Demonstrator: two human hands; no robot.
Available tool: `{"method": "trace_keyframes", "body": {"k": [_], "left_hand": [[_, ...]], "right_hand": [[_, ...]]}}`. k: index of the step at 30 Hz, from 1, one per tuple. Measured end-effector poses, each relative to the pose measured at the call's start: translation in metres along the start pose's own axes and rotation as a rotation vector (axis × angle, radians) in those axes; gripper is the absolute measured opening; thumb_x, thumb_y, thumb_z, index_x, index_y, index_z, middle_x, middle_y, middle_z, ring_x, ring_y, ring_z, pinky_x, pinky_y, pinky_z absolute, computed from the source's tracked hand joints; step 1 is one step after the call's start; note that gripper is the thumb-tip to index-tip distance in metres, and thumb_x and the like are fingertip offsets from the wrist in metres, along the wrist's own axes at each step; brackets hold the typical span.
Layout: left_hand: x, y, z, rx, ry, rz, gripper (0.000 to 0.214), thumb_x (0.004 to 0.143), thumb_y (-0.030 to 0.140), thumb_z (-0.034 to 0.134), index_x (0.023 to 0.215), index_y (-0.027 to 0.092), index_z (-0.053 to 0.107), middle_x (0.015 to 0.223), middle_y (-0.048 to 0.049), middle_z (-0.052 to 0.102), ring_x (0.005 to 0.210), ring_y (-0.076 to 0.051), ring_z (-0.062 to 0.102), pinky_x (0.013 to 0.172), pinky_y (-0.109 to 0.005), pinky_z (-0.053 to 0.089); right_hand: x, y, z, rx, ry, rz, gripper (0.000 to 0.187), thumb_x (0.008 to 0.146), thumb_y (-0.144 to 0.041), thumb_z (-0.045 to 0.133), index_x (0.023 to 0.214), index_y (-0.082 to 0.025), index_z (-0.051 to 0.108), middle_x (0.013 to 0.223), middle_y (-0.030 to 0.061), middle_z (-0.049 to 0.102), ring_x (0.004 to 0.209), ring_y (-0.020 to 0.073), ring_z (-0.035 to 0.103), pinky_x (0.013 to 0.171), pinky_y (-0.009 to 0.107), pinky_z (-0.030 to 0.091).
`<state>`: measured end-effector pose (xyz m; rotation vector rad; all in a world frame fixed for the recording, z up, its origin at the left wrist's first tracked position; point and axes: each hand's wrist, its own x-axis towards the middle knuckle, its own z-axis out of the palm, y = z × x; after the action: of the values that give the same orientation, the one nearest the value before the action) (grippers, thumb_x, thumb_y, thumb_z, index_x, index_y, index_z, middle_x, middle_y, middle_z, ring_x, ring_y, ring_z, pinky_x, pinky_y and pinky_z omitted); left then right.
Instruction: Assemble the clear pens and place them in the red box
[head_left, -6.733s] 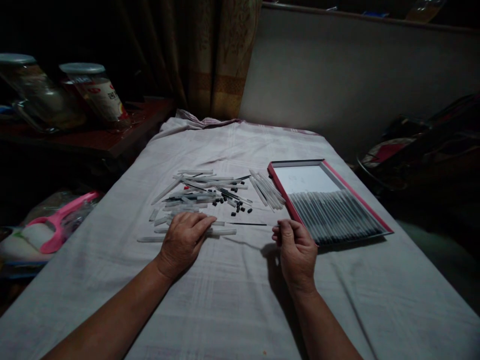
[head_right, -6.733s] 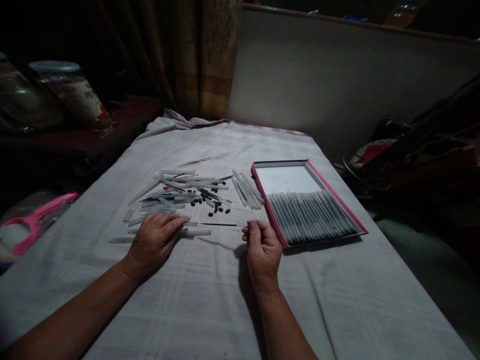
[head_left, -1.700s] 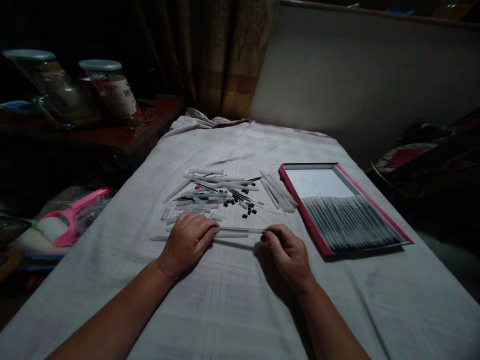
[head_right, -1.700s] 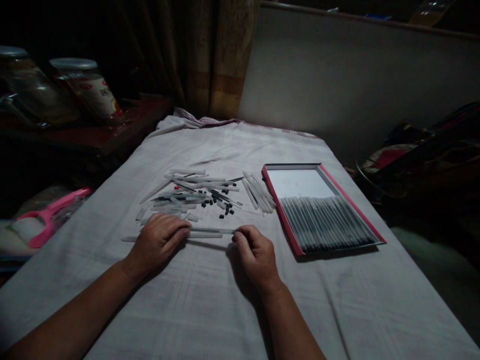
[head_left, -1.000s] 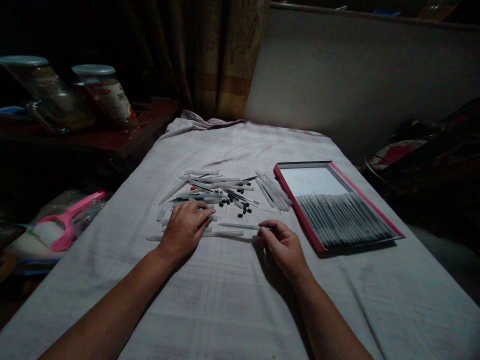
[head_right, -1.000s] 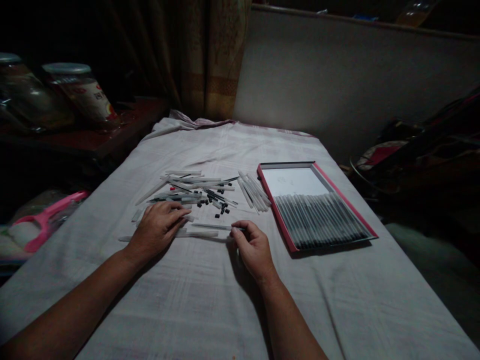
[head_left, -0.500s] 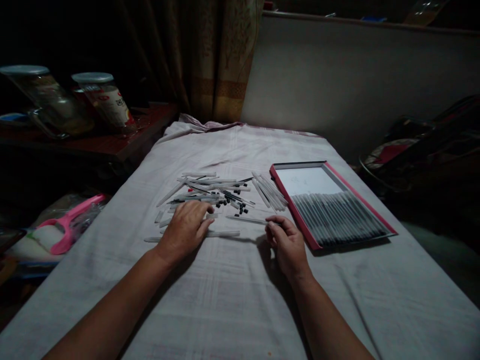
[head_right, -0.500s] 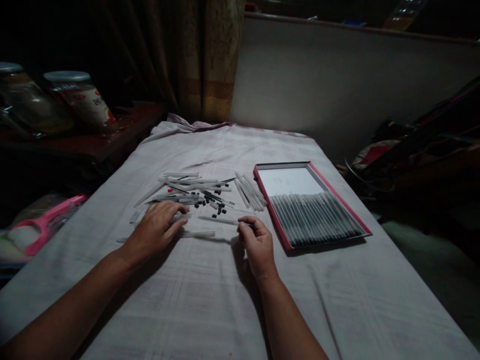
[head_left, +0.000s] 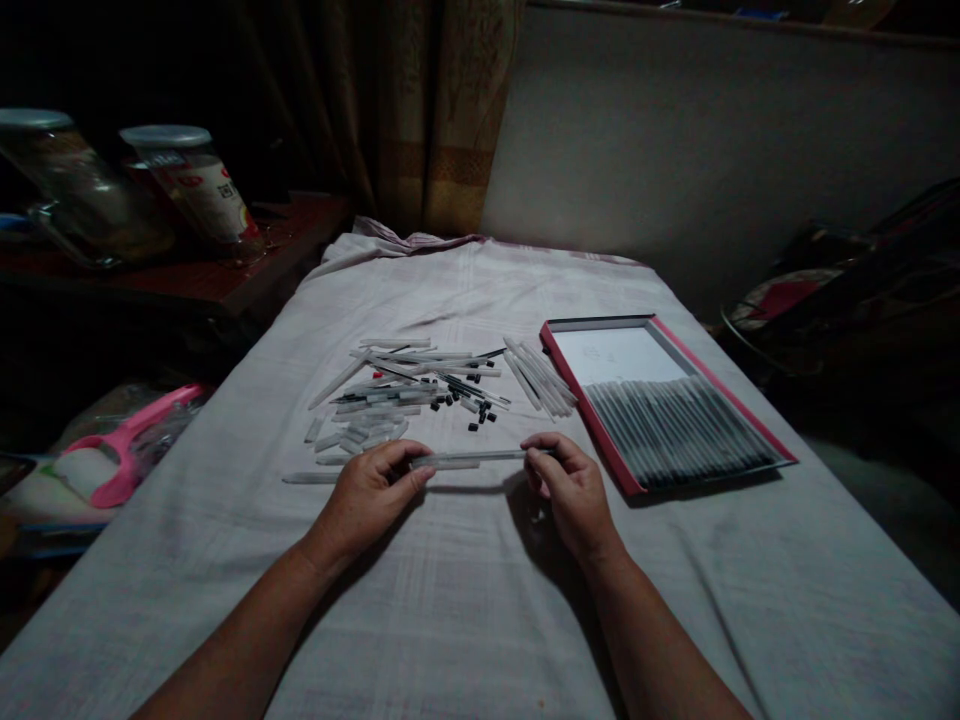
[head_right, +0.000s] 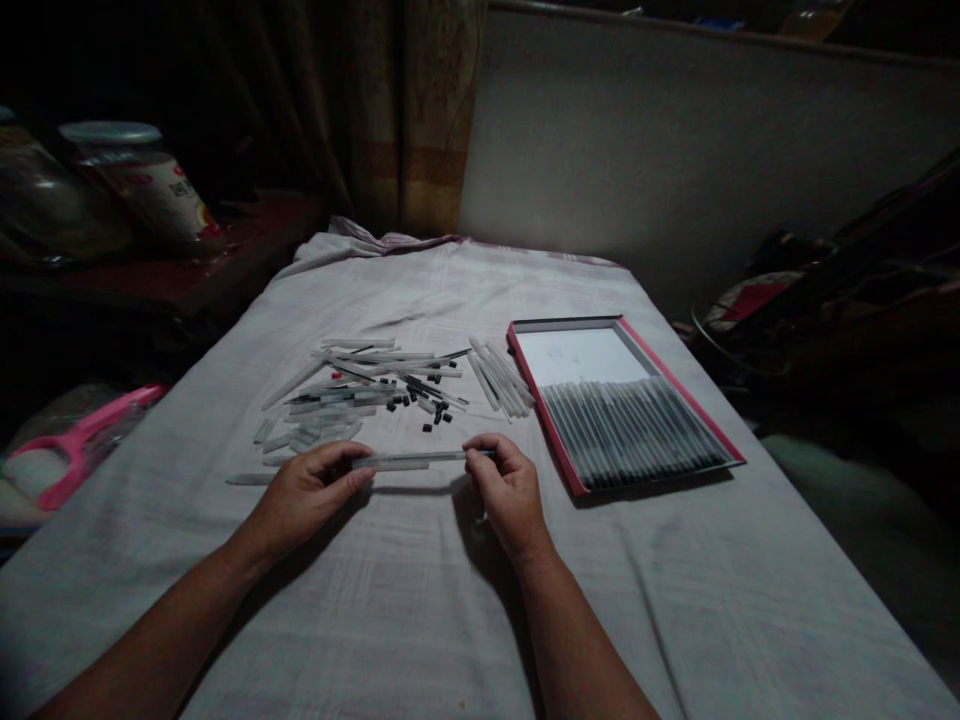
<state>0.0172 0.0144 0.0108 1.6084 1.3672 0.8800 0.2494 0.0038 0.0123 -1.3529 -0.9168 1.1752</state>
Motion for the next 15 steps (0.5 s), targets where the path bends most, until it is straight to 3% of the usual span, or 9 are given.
{"method": "trace_keyframes", "body": {"k": [4,8,15], "left_hand": [[0.0,-0.001,-0.001,-0.017,-0.01,-0.019,0.021,0.076,0.036,0.066,0.085,0.018,0.07,0.068,-0.0008,0.065,0.062,-0.015,0.059,0.056,-0.025,0.046],[0.0,-0.001,-0.002,-0.023,-0.046,-0.038,0.02,0.076,0.035,0.067,0.084,0.018,0.07,0.067,-0.001,0.065,0.062,-0.015,0.059,0.055,-0.024,0.046],[0.0,0.0,-0.003,0.005,-0.086,-0.021,0.019,0.076,0.036,0.066,0.083,0.018,0.07,0.068,-0.0011,0.066,0.062,-0.015,0.06,0.056,-0.024,0.047]], "right_hand": [[0.001,0.001,-0.006,-0.094,-0.127,0.069,0.032,0.066,-0.043,0.073,0.082,-0.015,0.071,0.046,-0.0071,0.043,0.042,0.0078,0.035,0.041,0.021,0.025],[0.003,0.002,-0.016,-0.147,-0.247,0.07,0.037,0.068,-0.046,0.075,0.086,-0.014,0.073,0.05,-0.0051,0.047,0.045,0.008,0.037,0.043,0.021,0.026],[0.003,0.002,-0.019,-0.156,-0.265,0.053,0.038,0.071,-0.049,0.074,0.087,-0.014,0.072,0.05,-0.0056,0.045,0.045,0.0076,0.036,0.042,0.02,0.027]]}}
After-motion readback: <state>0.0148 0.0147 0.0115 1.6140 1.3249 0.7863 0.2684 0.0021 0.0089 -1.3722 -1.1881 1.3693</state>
